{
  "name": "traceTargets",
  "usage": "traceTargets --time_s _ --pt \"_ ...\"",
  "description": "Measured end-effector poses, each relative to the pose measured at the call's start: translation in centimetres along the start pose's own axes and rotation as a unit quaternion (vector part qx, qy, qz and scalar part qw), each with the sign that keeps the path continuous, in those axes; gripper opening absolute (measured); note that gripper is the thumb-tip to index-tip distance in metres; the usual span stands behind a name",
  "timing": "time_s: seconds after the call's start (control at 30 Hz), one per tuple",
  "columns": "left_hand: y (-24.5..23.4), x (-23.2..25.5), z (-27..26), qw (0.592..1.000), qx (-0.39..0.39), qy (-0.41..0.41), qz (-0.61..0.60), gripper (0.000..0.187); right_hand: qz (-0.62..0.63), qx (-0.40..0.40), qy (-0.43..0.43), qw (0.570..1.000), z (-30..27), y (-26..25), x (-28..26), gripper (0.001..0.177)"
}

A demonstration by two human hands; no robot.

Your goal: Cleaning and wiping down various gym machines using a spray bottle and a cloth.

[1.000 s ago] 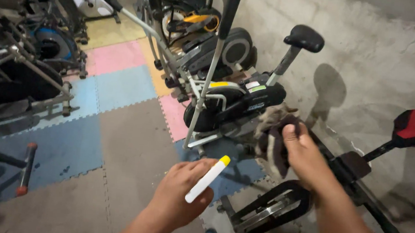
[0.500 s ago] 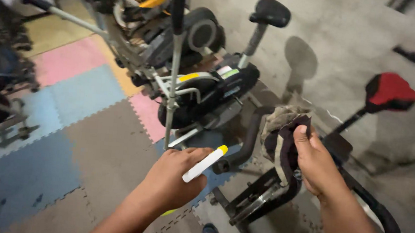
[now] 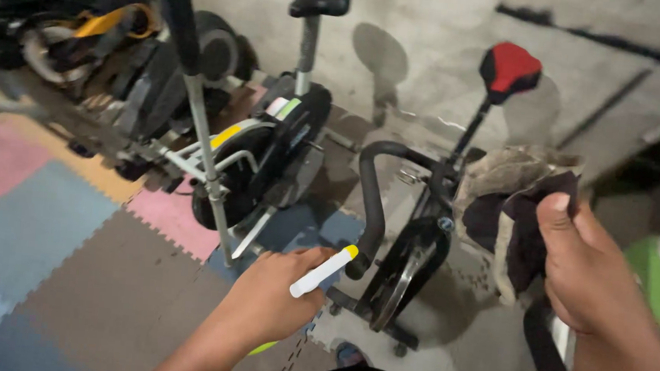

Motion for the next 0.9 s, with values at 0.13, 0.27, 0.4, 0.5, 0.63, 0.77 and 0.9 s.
traceTargets --time_s 0.13,0.27,0.4,0.5,0.63,0.77,0.9 --pt "0.8 -1.8 0.3 0.998 -0.052 0.007 0.032 0.043 -0.141 0.065 -0.074 0.985 -4.8 0.2 -1.4 0.044" --pt "0.6 -3.0 0.6 0.997 -0.073 -0.012 0.038 0.042 -0.131 0.032 0.014 0.991 -6.1 3.3 0.9 0.062" --pt "1.1 -3.5 0.7 0.995 -0.086 -0.005 0.055 0.034 -0.098 0.057 -0.051 0.992 -6.6 4.2 5.6 0.036" --pt "1.0 -3.7 1.0 0.993 -0.083 -0.013 0.083 0.027 -0.005 0.069 -0.015 0.998 -7.0 4.2 8.5 0.044" --pt "2.0 -4.2 1.4 0.988 -0.127 -0.016 0.092 0.032 0.014 0.076 0.034 0.996 -7.0 3.5 10.4 0.044" --pt "2.1 -4.3 1.9 0.993 -0.087 0.023 0.079 0.038 -0.048 0.069 0.063 0.994 -7.0 4.3 9.9 0.056" --pt "1.4 -3.8 1.4 0.990 -0.105 0.005 0.090 0.029 -0.096 0.054 0.067 0.992 -6.0 5.5 11.4 0.055"
Point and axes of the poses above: each hand's wrist, its own z-axis towards the middle knuckle, its own y-axis out of the palm, x = y × z, the point moved 10 cm from there along z, towards the middle knuckle, and after that the axes turned 2 degrees about x, right-handed, at the moved point
